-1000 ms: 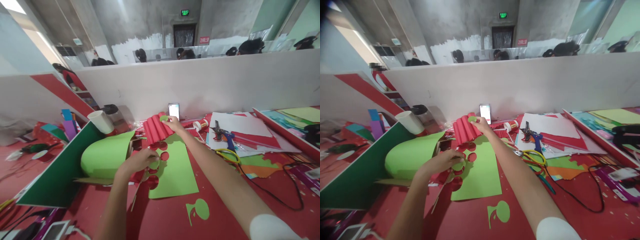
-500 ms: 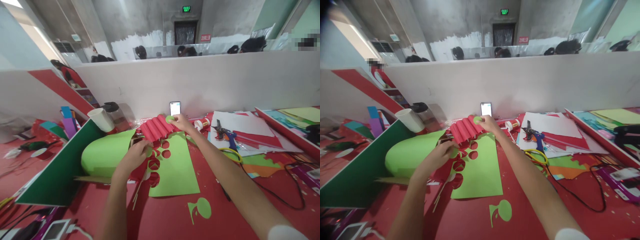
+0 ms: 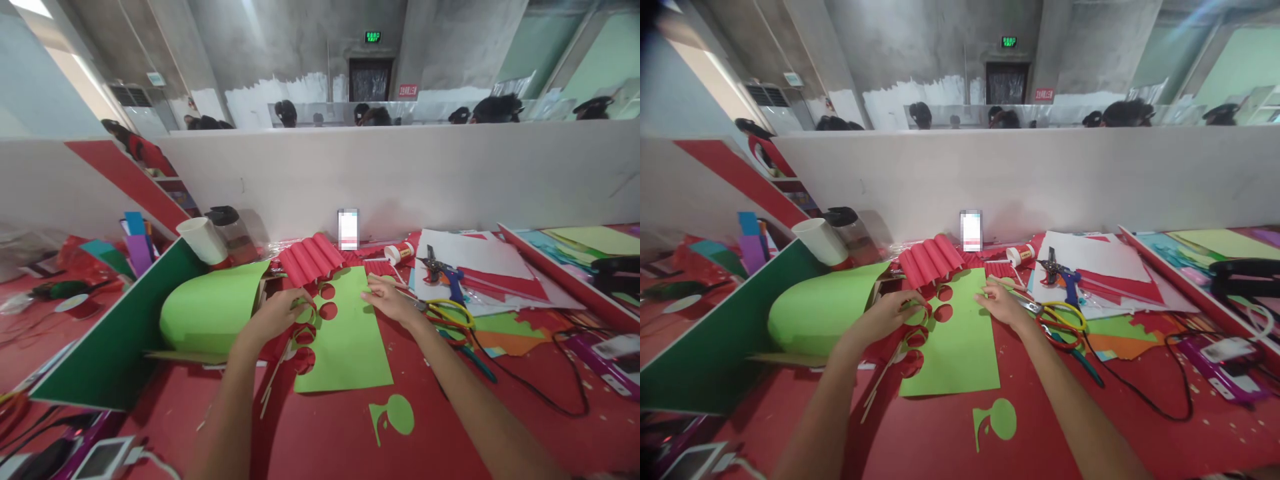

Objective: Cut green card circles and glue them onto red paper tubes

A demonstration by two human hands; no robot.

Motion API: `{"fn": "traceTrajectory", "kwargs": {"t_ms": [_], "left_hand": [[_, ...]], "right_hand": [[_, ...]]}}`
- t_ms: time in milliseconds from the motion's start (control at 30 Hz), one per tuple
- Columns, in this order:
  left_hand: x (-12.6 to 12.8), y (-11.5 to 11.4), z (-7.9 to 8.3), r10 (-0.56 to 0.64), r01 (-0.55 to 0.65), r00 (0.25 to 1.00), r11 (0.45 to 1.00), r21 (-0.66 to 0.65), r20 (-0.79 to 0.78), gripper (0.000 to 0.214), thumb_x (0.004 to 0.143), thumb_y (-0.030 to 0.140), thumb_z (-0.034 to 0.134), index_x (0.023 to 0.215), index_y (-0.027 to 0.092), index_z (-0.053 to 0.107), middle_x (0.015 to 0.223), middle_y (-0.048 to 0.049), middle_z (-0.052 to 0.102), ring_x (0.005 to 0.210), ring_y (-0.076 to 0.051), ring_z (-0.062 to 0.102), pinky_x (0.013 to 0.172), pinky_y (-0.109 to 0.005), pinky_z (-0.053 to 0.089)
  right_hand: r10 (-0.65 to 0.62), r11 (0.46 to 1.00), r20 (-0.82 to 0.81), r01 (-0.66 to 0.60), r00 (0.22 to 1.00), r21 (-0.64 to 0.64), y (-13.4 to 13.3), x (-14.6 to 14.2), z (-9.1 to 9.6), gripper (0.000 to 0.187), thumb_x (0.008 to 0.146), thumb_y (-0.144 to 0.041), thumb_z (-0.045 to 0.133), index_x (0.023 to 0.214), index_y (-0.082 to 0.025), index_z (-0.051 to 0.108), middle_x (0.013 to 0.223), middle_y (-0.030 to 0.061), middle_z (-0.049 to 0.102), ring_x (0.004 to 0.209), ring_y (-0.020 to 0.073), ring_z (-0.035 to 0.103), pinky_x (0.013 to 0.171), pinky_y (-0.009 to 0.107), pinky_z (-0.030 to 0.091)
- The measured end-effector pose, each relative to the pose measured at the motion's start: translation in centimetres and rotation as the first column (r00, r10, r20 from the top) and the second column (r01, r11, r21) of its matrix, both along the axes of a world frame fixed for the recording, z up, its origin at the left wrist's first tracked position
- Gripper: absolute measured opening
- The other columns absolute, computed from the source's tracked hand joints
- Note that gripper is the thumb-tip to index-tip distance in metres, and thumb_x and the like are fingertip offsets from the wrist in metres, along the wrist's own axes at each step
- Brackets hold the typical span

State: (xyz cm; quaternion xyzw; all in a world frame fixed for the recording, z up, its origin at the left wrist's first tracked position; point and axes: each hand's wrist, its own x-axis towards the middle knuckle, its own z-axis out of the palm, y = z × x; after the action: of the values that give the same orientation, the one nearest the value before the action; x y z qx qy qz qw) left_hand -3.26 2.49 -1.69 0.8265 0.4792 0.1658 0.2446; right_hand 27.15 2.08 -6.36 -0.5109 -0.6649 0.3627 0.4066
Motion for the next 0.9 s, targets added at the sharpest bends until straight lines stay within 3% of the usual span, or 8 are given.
{"fn": "traceTrajectory", "kwargs": {"t_ms": [200, 333, 500, 600, 767, 900], "left_hand": [[0.7, -0.4, -0.1, 0.018, -0.018, 1.000, 1.000, -0.005, -0.011, 0.025, 0.091, 0.035, 0.050, 0.101, 0.024, 0.070, 0.109, -0.0077, 0.075, 0.100, -0.028, 0.069, 0.092, -0.041, 0.051], [0.8, -0.5, -0.2, 0.037, -0.037, 0.999, 0.999, -0.018, -0.015, 0.023, 0.091, 0.033, 0.051, 0.102, 0.026, 0.069, 0.113, -0.0055, 0.075, 0.102, -0.027, 0.070, 0.095, -0.039, 0.050], [0.6, -0.4, -0.2, 0.014, -0.014, 0.999, 1.000, -0.020, 0.029, 0.023, 0.092, 0.033, 0.053, 0.105, 0.027, 0.070, 0.114, -0.0043, 0.075, 0.104, -0.026, 0.069, 0.092, -0.037, 0.051], [0.2, -0.2, -0.2, 0.031, -0.031, 0.999, 0.999, -0.017, 0.022, 0.026, 0.091, 0.037, 0.055, 0.108, 0.026, 0.069, 0.111, -0.0055, 0.075, 0.100, -0.026, 0.069, 0.087, -0.035, 0.052], [-0.6, 0.2, -0.2, 0.023, -0.023, 1.000, 1.000, -0.002, 0.002, 0.030, 0.090, 0.042, 0.056, 0.110, 0.024, 0.069, 0.109, -0.0052, 0.075, 0.096, -0.025, 0.069, 0.085, -0.034, 0.050], [-0.8, 0.1, -0.1, 0.060, -0.060, 0.998, 0.998, -0.003, -0.019, 0.031, 0.089, 0.041, 0.055, 0.110, 0.024, 0.069, 0.108, -0.0055, 0.075, 0.096, -0.026, 0.068, 0.083, -0.034, 0.049]], "right_hand": [[-0.036, 0.998, -0.014, 0.035, 0.999, -0.061, 0.5, 0.1, -0.5, 0.040, 0.083, -0.058, 0.066, 0.082, -0.020, 0.080, 0.111, 0.0125, 0.074, 0.128, 0.0341, 0.056, 0.105, 0.045, 0.044], [0.004, 0.991, 0.067, 0.004, 0.998, -0.133, -0.1, 0.1, 0.2, 0.039, 0.086, -0.052, 0.063, 0.081, -0.017, 0.078, 0.092, 0.0111, 0.077, 0.093, 0.0297, 0.071, 0.085, 0.040, 0.052], [0.081, 0.983, 0.185, -0.048, 0.979, -0.177, -0.9, 0.0, 1.0, 0.032, 0.085, -0.043, 0.064, 0.067, -0.018, 0.070, 0.065, 0.0048, 0.072, 0.064, 0.0233, 0.067, 0.065, 0.034, 0.048], [0.086, 0.987, 0.237, -0.051, 0.968, -0.151, -1.3, 0.7, 1.7, 0.029, 0.085, -0.039, 0.063, 0.066, -0.019, 0.069, 0.065, 0.0042, 0.071, 0.068, 0.0243, 0.068, 0.066, 0.033, 0.047], [0.050, 0.997, 0.299, -0.029, 0.953, -0.075, -2.1, 3.8, 2.8, 0.018, 0.082, -0.033, 0.067, 0.075, -0.019, 0.075, 0.073, 0.0064, 0.073, 0.096, 0.0313, 0.069, 0.082, 0.036, 0.047], [0.012, 0.998, 0.327, 0.009, 0.945, -0.063, -2.4, 6.6, 2.9, 0.024, 0.081, -0.033, 0.065, 0.094, -0.017, 0.077, 0.088, 0.0072, 0.076, 0.083, 0.0272, 0.068, 0.074, 0.035, 0.048]]}}
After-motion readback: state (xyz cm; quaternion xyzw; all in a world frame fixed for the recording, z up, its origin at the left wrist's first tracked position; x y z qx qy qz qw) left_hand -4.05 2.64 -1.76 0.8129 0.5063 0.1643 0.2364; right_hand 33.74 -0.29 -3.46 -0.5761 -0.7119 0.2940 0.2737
